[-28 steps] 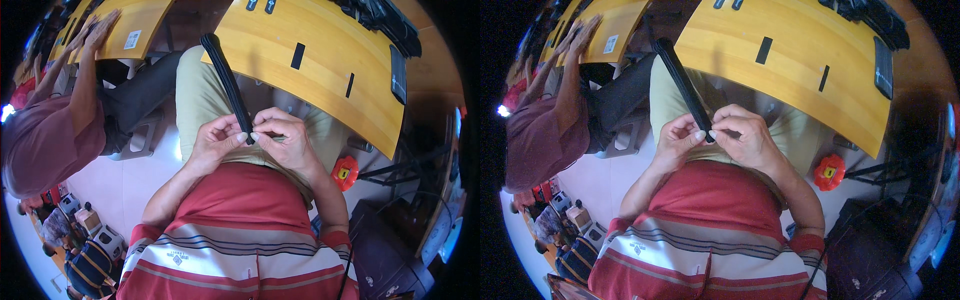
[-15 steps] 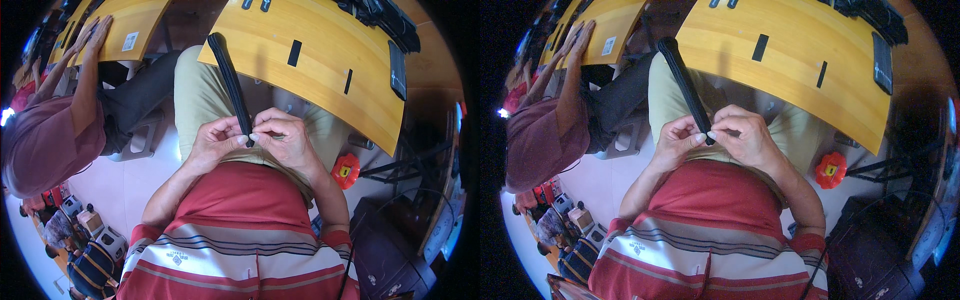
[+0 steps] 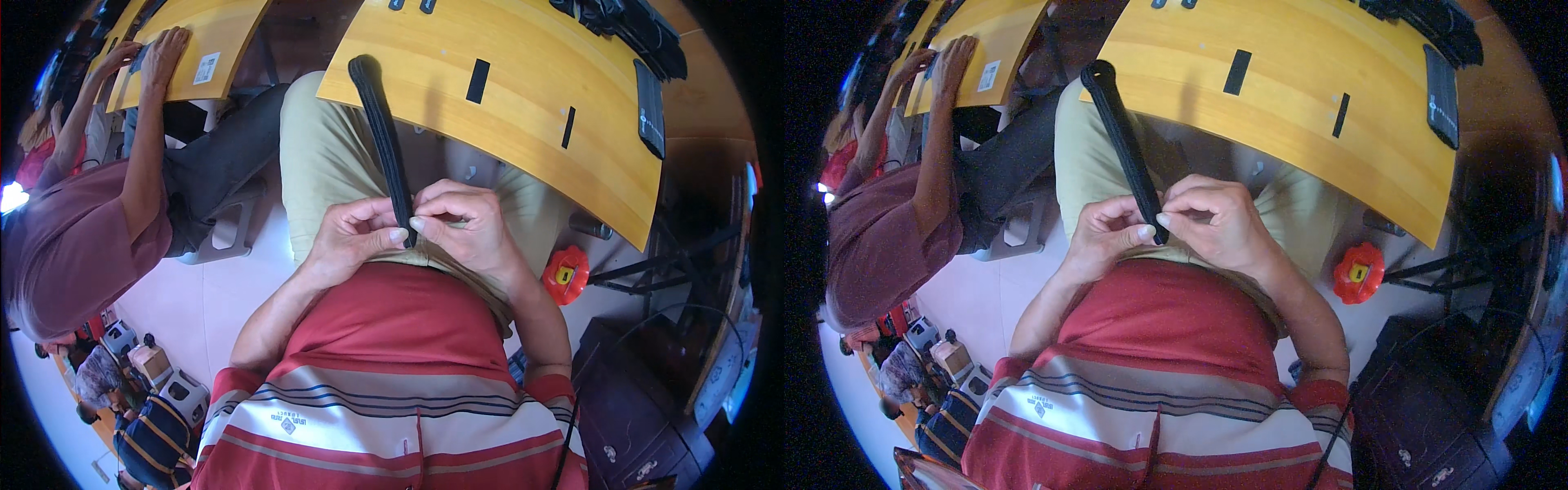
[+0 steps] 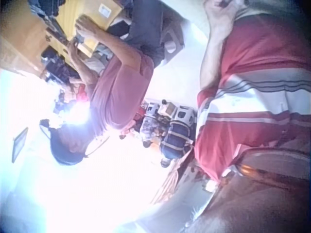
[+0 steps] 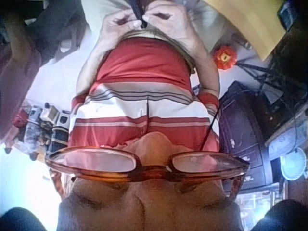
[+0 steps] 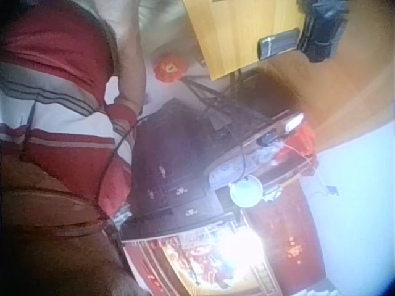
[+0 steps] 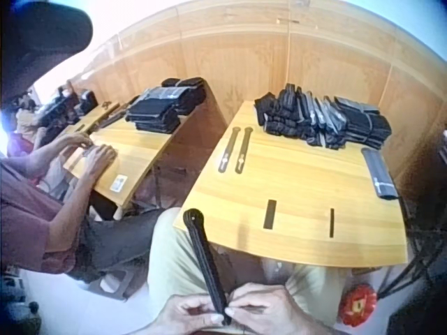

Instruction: The recorder picks up individual black rubber straps and slides them into a long black protective tube or sleeve as part of an assembly line process.

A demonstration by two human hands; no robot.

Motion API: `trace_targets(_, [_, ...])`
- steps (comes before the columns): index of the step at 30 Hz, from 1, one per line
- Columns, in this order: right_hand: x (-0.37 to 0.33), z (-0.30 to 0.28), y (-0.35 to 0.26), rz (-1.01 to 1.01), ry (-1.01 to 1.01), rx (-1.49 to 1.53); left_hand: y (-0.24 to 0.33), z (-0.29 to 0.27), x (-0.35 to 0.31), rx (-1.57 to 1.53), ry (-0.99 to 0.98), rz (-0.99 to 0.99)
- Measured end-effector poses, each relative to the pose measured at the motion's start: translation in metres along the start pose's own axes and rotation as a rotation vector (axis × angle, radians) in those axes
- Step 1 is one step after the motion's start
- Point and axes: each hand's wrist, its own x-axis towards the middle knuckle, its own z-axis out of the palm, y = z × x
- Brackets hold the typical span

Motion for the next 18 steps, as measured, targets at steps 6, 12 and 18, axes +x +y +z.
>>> trace_targets(6, [-0.0003,-0.0019,0.0020,-0.019,-0.024,-0.008,0.0031,0.0011,0.0016,-0.007,-0.025,0.010])
trace_targets(12, [-0.0023,-0.0011,0.0050,-0.043,-0.023,-0.017,0.0013,0.0001,0.0017,0.025,-0.023,-0.008])
trace_targets(18, [-0.0062,-0.0019,0.0076,-0.018,-0.014,-0.024,-0.0021,0.0016,0.0021,0.012,-0.003,-0.009])
